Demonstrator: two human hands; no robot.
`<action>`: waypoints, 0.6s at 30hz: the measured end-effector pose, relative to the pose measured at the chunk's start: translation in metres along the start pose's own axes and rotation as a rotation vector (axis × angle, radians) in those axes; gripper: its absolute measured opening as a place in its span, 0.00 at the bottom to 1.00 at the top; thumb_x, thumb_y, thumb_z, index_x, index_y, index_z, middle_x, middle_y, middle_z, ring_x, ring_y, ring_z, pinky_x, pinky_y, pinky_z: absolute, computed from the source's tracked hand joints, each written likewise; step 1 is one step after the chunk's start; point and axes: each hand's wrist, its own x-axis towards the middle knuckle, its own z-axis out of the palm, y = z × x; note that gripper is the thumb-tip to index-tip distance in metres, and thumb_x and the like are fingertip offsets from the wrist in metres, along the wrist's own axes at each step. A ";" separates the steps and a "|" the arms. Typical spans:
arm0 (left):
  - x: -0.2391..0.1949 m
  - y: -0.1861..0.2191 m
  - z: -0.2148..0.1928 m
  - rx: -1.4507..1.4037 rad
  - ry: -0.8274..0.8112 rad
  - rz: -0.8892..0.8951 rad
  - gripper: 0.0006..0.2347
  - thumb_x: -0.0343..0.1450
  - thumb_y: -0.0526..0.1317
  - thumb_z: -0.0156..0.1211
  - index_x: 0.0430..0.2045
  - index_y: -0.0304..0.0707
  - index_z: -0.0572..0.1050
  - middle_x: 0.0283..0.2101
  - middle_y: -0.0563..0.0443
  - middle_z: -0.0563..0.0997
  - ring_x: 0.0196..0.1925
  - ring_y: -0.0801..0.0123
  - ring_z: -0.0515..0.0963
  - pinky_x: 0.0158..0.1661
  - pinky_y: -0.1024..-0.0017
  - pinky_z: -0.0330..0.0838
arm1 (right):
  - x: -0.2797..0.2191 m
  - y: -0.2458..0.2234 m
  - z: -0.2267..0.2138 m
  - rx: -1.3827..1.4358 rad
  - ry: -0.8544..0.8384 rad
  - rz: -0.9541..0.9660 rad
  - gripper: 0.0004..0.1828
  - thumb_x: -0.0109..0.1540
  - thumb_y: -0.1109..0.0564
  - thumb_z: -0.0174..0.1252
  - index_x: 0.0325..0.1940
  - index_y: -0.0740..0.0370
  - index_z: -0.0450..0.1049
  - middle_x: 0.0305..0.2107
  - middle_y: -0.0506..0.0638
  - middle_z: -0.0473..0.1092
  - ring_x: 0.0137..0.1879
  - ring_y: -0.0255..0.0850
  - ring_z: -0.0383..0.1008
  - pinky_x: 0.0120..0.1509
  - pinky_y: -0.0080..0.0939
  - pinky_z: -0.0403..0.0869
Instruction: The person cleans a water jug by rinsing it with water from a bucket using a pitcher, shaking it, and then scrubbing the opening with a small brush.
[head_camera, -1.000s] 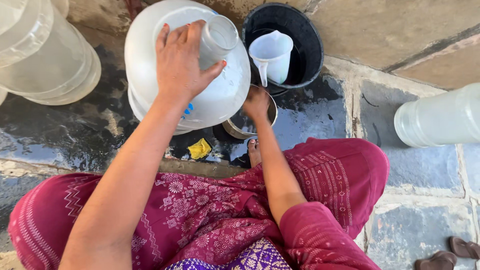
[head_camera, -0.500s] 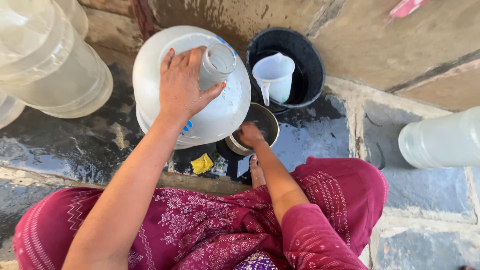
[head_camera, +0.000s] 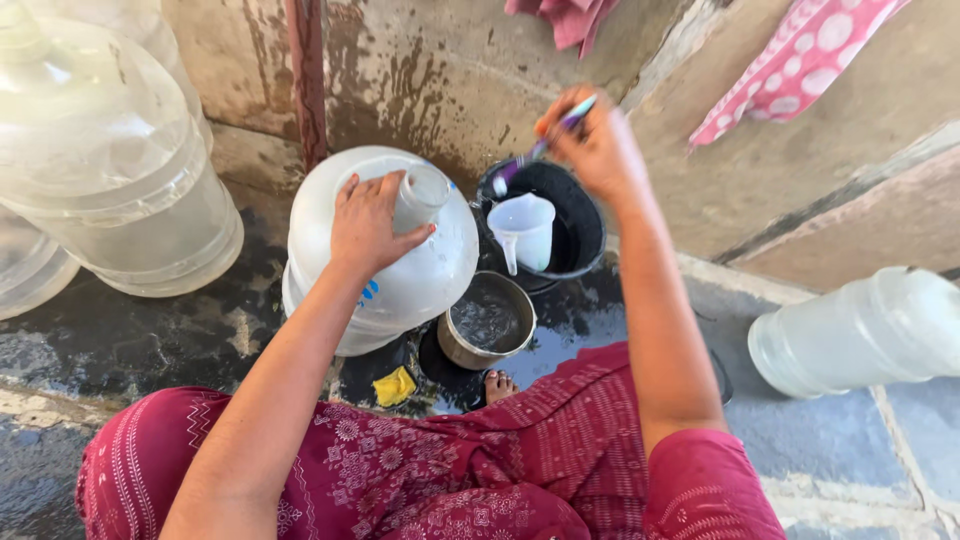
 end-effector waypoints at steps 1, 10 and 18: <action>-0.002 0.000 0.000 0.006 -0.015 -0.010 0.35 0.61 0.58 0.71 0.58 0.36 0.69 0.52 0.39 0.81 0.60 0.51 0.75 0.68 0.49 0.53 | 0.005 -0.025 -0.004 0.003 0.020 -0.029 0.11 0.70 0.59 0.64 0.50 0.62 0.68 0.38 0.49 0.76 0.39 0.31 0.77 0.44 0.35 0.77; -0.010 0.005 -0.005 0.002 -0.057 -0.006 0.35 0.61 0.60 0.70 0.57 0.37 0.69 0.50 0.39 0.81 0.60 0.53 0.75 0.69 0.50 0.51 | 0.002 -0.034 0.104 -0.091 -0.032 -0.102 0.18 0.64 0.56 0.65 0.52 0.57 0.64 0.30 0.48 0.78 0.34 0.32 0.78 0.36 0.39 0.75; -0.012 -0.005 0.005 0.165 -0.113 -0.020 0.41 0.60 0.65 0.67 0.61 0.34 0.66 0.54 0.33 0.77 0.63 0.47 0.71 0.68 0.52 0.51 | 0.029 0.006 0.141 0.134 -0.189 -0.089 0.13 0.70 0.49 0.59 0.48 0.61 0.67 0.30 0.48 0.79 0.32 0.31 0.75 0.35 0.37 0.73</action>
